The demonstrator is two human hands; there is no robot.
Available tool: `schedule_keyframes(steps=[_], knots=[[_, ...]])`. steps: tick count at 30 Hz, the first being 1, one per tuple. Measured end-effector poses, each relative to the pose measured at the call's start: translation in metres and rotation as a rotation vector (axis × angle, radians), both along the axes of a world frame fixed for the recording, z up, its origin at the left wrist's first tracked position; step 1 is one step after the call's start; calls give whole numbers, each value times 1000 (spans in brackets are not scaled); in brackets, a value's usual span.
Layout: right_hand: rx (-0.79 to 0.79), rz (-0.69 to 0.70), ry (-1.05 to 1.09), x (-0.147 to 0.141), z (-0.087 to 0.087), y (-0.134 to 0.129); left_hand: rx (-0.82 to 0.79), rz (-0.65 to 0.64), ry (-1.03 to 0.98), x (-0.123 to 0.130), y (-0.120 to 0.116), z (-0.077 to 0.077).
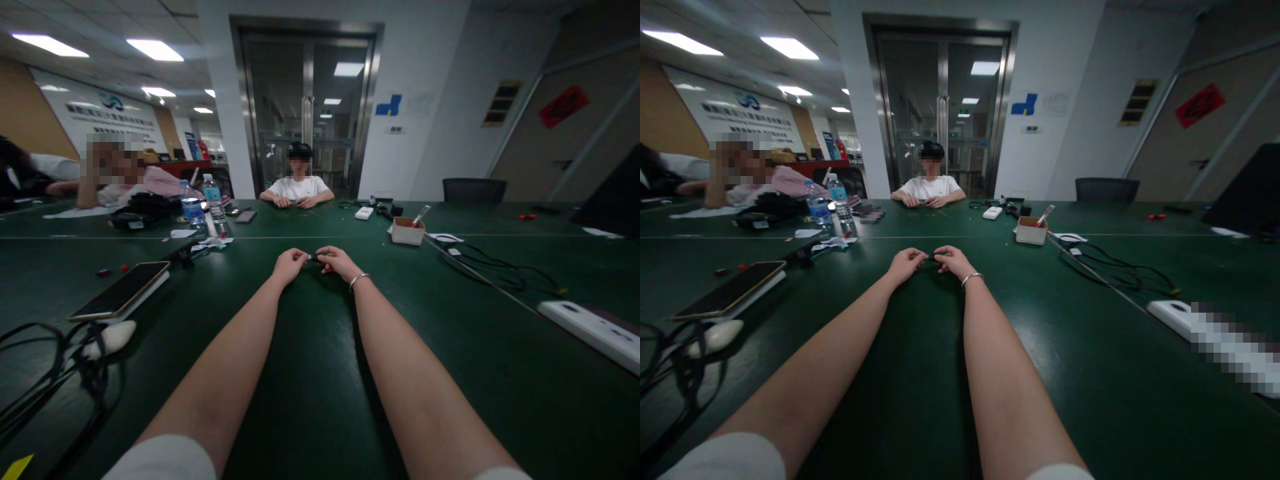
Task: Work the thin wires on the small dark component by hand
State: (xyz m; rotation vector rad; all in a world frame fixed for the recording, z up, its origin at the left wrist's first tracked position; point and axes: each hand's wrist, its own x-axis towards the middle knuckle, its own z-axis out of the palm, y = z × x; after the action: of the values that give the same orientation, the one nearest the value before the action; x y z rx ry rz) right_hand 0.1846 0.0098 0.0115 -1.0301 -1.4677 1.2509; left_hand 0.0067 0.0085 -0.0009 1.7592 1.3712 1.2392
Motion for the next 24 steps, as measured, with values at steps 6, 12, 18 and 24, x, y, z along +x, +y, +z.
schedule_keyframes(steps=[6, 12, 18, 24], knots=[[2, 3, -1, 1, -1, 1, -6, 8, 27, -2, 2, -2], [0, 3, -9, 2, -2, 1, -6, 6, 20, -2, 1, -1], [-2, -3, 9, 1, -2, 1, -27, 19, 13, -3, 1, -1], [19, 23, -23, 1, 0, -1, -21, -1, 29, -3, 4, -3]])
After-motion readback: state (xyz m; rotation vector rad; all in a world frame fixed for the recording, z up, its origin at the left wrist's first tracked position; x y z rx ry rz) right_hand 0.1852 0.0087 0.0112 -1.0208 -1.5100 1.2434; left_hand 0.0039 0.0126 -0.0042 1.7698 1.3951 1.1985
